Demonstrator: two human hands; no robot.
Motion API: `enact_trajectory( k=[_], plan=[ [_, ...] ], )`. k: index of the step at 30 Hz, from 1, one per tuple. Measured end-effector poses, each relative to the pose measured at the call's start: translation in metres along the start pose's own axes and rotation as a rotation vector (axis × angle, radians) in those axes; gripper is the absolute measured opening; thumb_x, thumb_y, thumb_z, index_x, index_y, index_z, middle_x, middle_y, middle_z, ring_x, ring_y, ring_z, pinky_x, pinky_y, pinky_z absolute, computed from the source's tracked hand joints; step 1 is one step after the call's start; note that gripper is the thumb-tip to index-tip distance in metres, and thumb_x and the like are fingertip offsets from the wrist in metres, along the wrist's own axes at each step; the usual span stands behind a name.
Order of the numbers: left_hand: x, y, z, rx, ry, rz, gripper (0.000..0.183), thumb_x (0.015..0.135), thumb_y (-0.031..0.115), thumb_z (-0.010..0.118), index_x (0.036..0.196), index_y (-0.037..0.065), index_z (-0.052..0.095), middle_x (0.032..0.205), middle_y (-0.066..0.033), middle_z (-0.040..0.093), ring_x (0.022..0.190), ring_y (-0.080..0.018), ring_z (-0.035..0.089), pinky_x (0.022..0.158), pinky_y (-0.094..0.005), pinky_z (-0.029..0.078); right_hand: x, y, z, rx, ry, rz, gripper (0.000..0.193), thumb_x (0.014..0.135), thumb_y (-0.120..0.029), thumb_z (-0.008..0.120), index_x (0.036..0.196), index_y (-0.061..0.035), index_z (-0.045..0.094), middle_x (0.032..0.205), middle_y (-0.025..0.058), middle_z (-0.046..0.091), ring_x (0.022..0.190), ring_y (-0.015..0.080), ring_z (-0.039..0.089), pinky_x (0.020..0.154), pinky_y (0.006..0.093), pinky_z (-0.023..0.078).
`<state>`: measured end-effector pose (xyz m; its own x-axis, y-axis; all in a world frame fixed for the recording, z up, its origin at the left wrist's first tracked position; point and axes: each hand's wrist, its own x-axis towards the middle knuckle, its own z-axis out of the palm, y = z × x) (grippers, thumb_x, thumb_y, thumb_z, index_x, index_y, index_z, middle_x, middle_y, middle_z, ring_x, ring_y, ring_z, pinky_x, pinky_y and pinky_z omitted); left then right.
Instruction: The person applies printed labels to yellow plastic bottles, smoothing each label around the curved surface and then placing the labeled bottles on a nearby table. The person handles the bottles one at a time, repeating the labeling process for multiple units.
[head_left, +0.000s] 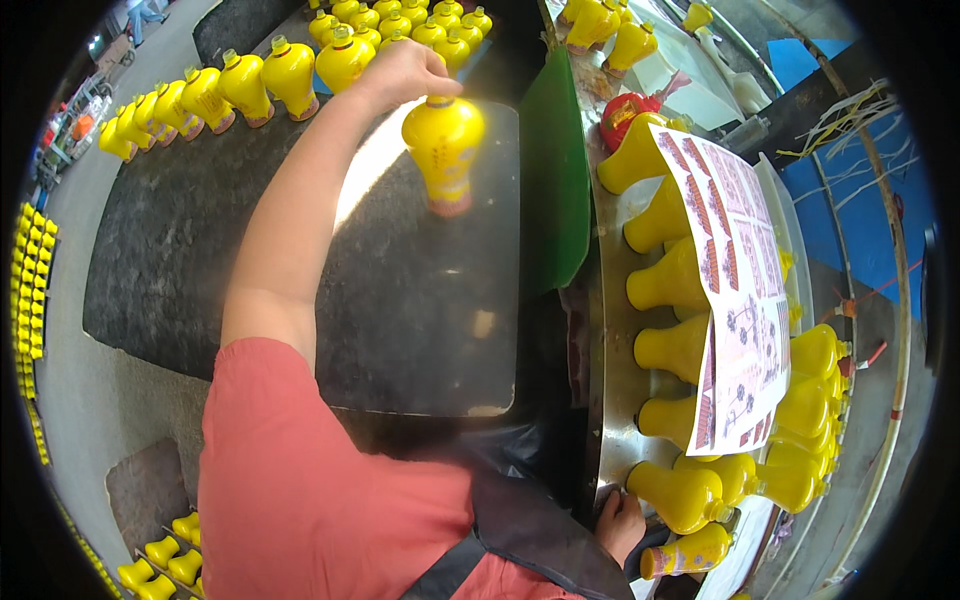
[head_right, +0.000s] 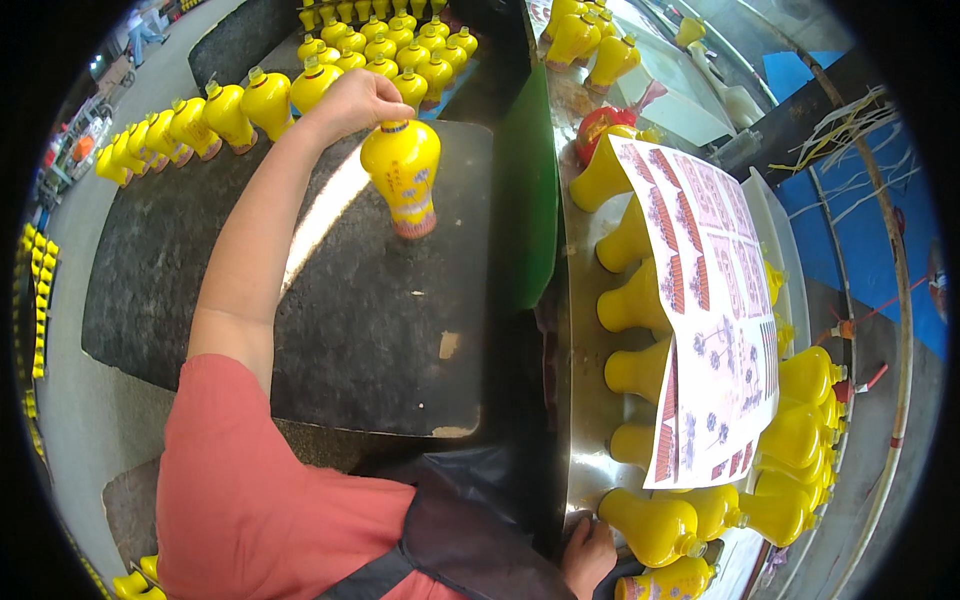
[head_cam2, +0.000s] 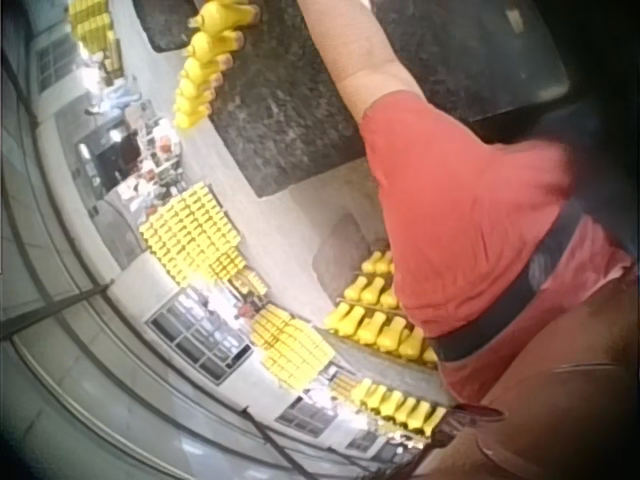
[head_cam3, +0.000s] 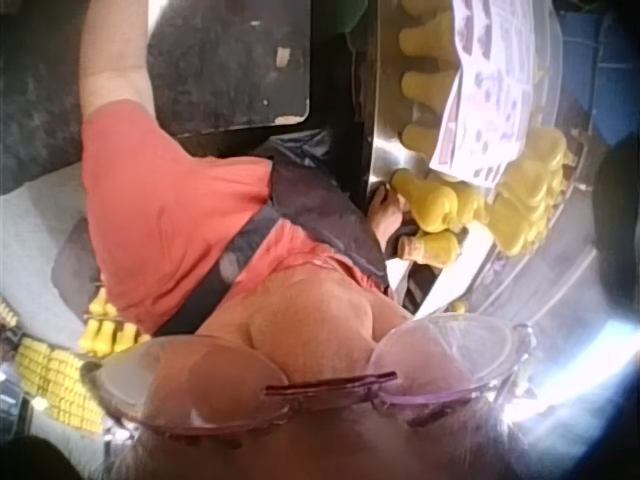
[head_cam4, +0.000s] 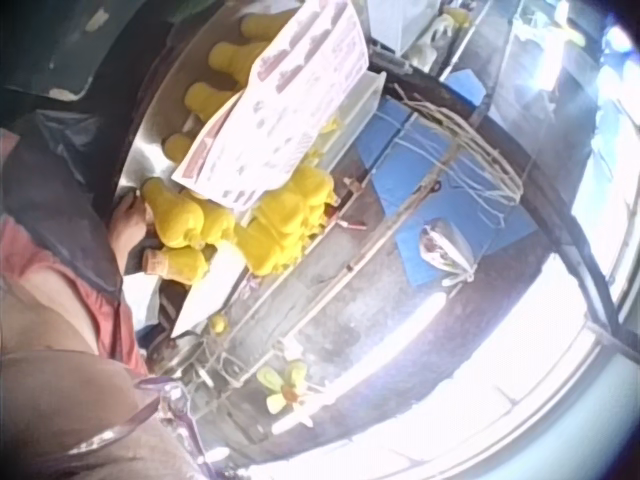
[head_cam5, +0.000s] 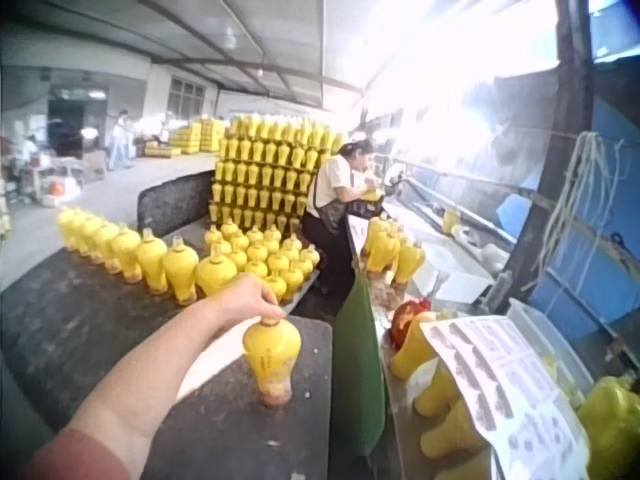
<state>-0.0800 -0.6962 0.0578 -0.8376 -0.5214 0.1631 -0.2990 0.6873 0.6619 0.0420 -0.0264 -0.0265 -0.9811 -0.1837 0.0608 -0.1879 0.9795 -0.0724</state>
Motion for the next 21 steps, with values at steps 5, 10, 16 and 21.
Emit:
enact_trajectory(
  k=[5, 10, 16, 21],
  plan=[
    [0.029, -0.024, -0.016, 0.261, 0.250, 0.008, 0.042, 0.073, 0.043, 0.080, 0.098, 0.010, 0.080, 0.095, -0.0111, 0.077, 0.089, -0.0249, 0.073, 0.082, -0.0374, 0.057, 0.001, -0.009, -0.004, -0.004, 0.023, -0.005, 0.025, 0.093, -0.022, 0.064, 0.081, -0.0012, 0.059, 0.076, 0.0230, 0.064, 0.071, 0.0444, 0.064, 0.062, 0.0524, 0.049],
    [0.061, -0.048, -0.011, 0.359, 0.402, -0.024, 0.044, 0.075, 0.043, 0.081, 0.104, 0.009, 0.079, 0.096, -0.0143, 0.077, 0.091, -0.0295, 0.073, 0.085, -0.0411, 0.056, 0.003, -0.010, -0.003, -0.043, 0.007, -0.004, 0.026, 0.092, -0.022, 0.064, 0.080, -0.0010, 0.057, 0.074, 0.0234, 0.062, 0.069, 0.0446, 0.063, 0.061, 0.0527, 0.048],
    [0.092, -0.070, -0.002, 0.381, 0.489, -0.124, 0.026, 0.085, 0.021, 0.067, 0.107, 0.017, 0.079, 0.106, -0.0160, 0.075, 0.101, -0.0346, 0.071, 0.090, -0.0446, 0.056, 0.002, -0.012, -0.001, -0.069, 0.028, 0.006, 0.026, 0.092, -0.022, 0.064, 0.079, -0.0012, 0.055, 0.072, 0.0228, 0.061, 0.067, 0.0444, 0.062, 0.059, 0.0530, 0.048],
    [0.109, -0.087, 0.000, 0.353, 0.524, -0.149, 0.025, 0.088, 0.023, 0.065, 0.108, 0.017, 0.079, 0.107, -0.0179, 0.074, 0.102, -0.0373, 0.071, 0.091, -0.0461, 0.055, 0.003, -0.014, 0.000, -0.083, 0.014, 0.028, 0.026, 0.091, -0.023, 0.064, 0.079, -0.0022, 0.055, 0.071, 0.0218, 0.061, 0.067, 0.0442, 0.062, 0.058, 0.0529, 0.047]
  ],
)
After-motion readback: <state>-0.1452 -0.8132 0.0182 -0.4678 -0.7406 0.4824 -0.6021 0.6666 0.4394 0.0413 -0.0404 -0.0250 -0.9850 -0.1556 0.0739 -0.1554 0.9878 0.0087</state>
